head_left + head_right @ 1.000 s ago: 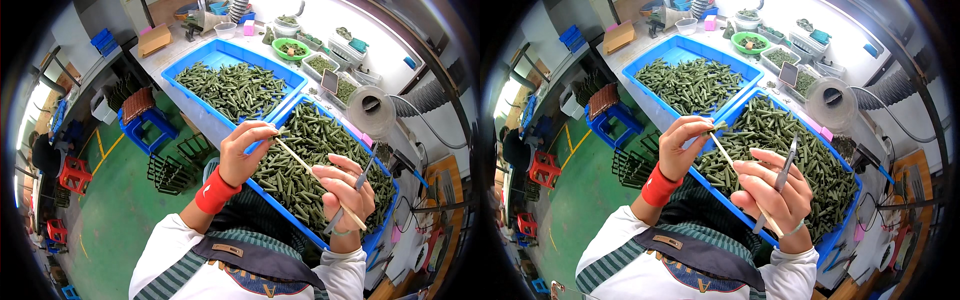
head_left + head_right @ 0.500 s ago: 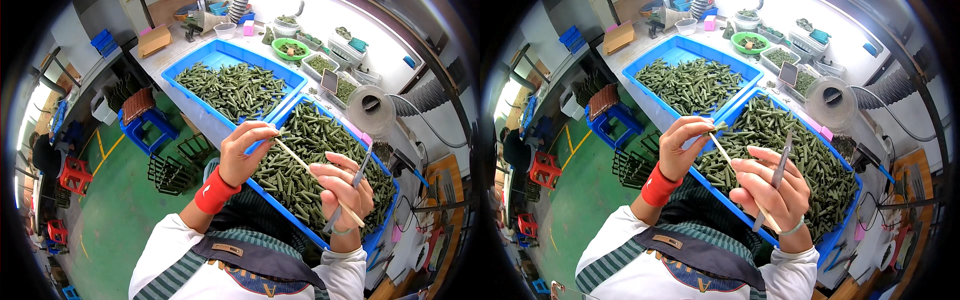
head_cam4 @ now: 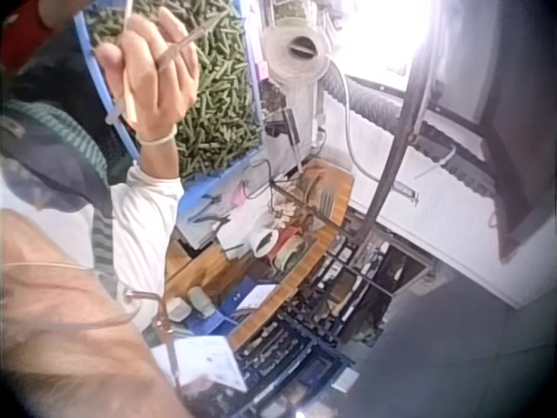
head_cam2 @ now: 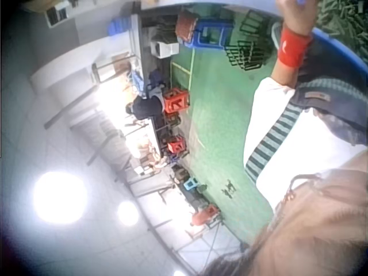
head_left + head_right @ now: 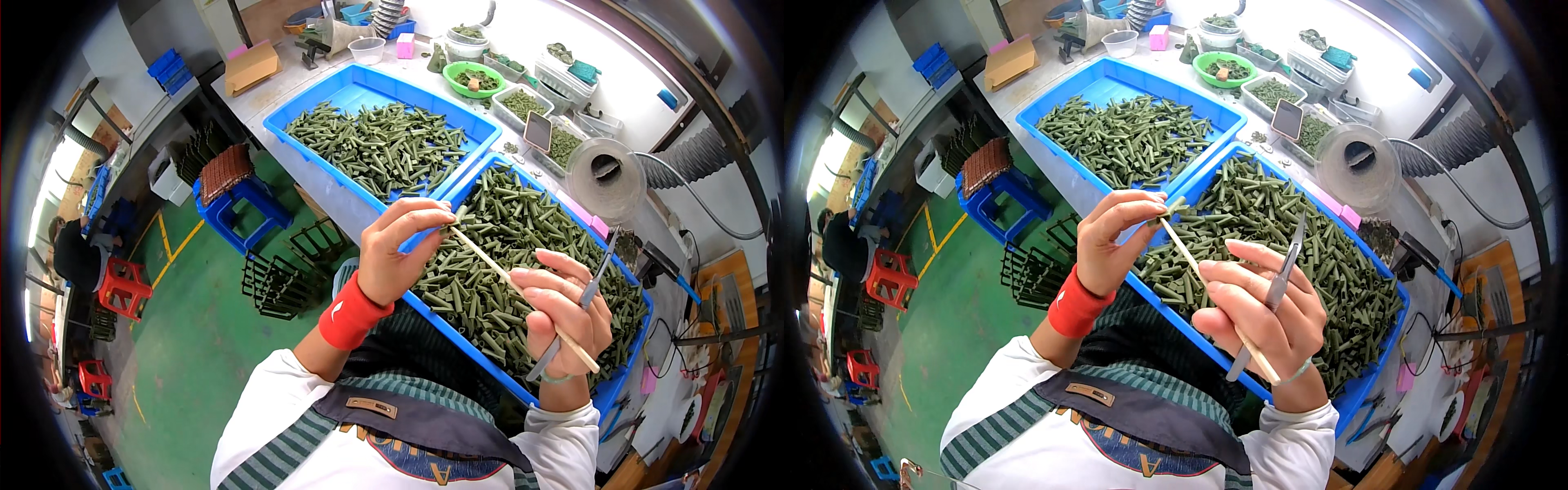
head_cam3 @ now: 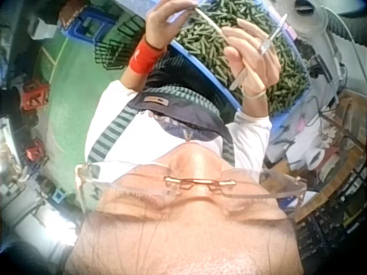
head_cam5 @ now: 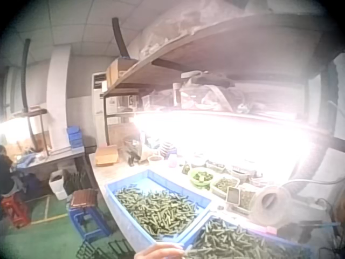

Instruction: The person uses a specialized tool to fit a small component onto a slender green rod, repeating the process for items taken from a large blue tray.

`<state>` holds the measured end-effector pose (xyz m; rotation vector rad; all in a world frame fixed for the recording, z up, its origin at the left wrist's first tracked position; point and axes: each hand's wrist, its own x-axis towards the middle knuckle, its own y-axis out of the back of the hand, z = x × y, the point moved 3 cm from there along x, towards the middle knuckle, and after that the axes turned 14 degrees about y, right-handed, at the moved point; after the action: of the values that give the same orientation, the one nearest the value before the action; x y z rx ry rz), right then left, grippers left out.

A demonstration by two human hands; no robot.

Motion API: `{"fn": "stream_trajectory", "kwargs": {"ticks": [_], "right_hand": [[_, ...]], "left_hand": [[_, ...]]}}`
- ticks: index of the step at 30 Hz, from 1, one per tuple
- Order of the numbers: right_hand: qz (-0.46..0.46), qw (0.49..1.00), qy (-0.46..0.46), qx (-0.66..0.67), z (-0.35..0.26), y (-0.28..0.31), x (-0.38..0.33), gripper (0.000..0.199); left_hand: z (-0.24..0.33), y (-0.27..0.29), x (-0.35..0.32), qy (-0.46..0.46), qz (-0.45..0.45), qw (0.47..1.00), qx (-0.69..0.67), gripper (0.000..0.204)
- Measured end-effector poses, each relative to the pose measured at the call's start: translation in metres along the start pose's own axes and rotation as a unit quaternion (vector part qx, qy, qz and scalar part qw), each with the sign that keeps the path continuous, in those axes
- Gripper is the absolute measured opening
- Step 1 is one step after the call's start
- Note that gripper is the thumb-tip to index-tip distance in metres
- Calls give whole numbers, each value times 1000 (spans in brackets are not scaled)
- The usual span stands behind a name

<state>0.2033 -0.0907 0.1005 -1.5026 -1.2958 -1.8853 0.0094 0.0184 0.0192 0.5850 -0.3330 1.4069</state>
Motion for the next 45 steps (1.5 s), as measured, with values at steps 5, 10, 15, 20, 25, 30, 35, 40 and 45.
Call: {"fn": "stream_trajectory", "kwargs": {"ticks": [5, 10, 15, 20, 25, 30, 35, 40, 45], "right_hand": [[-3, 1000, 7, 19, 0, -6, 0, 29], [-5, 1000, 12, 25, 2, -7, 1, 28], [-22, 998, 49, 13, 4, -12, 6, 29], [40, 997, 66, -2, 4, -10, 4, 32], [70, 993, 89, -19, 8, -13, -4, 33], [90, 989, 112, -41, 4, -15, -2, 38], [60, 994, 88, -34, 4, -13, 1, 40], [9, 999, 42, -26, 5, -2, 3, 37], [39, 999, 10, 28, 1, 3, 3, 27]], "left_hand": [[-1, 2, -1, 9, 3, 1000, -22, 31], [1, 0, 0, 5, -7, 1000, -20, 30], [-2, 2, 0, 26, -12, 1000, 9, 29], [1, 0, -1, 24, -14, 999, 39, 29], [-1, -12, -2, 4, -24, 999, 36, 28], [-21, 0, -7, 15, -64, 997, 25, 34], [16, -5, 2, -33, -31, 990, 130, 30], [14, -11, 6, -28, -23, 998, 56, 32], [0, 1, -1, 6, 8, 1000, 1, 33]]}}
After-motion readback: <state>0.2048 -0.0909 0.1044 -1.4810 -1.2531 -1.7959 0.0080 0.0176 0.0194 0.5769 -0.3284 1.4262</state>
